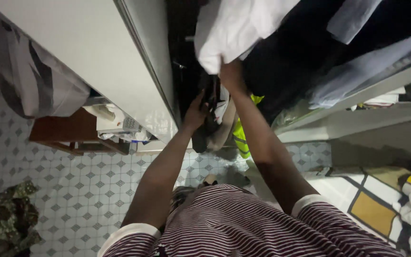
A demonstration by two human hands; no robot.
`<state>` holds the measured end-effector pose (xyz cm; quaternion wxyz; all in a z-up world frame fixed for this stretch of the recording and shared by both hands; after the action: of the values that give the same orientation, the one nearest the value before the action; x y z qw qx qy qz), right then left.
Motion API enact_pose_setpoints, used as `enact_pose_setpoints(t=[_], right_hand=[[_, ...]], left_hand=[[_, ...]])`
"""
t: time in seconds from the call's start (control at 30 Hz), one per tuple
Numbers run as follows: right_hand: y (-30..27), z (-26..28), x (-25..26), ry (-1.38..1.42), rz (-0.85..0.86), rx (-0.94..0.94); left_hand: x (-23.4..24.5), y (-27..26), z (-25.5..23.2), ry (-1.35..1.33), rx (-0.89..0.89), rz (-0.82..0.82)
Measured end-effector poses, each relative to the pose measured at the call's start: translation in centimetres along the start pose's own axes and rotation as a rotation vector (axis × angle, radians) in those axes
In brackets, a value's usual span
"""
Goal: Fold a black jacket, place it on a hanger, hang it in the closet, and then fold a black waist-support belt.
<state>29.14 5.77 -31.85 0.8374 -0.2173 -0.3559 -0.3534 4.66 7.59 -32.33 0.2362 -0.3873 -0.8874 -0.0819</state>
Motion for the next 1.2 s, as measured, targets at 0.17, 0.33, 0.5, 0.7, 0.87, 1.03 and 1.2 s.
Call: enact_pose_setpoints(t=[0.17, 0.33, 0.5, 0.7, 0.87, 1.03, 1.2], right_hand=[[-4.3, -6.5, 2.8, 0.759, -0.221, -0.464], [-4.0, -16.6, -7.0, -0.72, 0.104, 0.483], [-18.3, -7.6, 1.4, 0.459, -0.181, -0.02], [-27.7, -9.3, 1.6, 0.832, -0.164, -0.461], [-35.0, -8.3, 5.2, 0.962, -0.274, -0.638], [-41.5, -9.2, 8.5, 0.968, -0.481, -0.733], [-47.6, -14.2, 10.3, 1.099, -0.733, -0.649]], left_hand=[[0.1, -0.1, 1.4, 0.048, 0.109, 0.063], [-4.9, -0.3, 7.1, 0.176, 0.116, 0.277], [-8.9, -4.2, 11.1, 0.331, 0.457, 0.71], [-14.9, -9.9, 15.8, 0.298, 0.312, 1.04], [-16.5, -14.5, 11.3, -0.113, 0.45, 1.146], [-19.2, -17.8, 5.1, -0.586, 0.788, 1.076], [-20.4, -20.7, -3.8, -0.654, 0.824, 1.118]])
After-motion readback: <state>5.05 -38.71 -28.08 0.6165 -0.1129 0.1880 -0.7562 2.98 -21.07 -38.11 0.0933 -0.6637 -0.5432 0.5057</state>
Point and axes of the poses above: each hand's wrist, its own y-axis towards the middle knuckle, its own x-axis out of the back of the hand, z = x × y, the point moved 4 cm from there along y, towards the middle knuckle, and after that the axes turned 3 degrees about x, right-handed, at the moved point
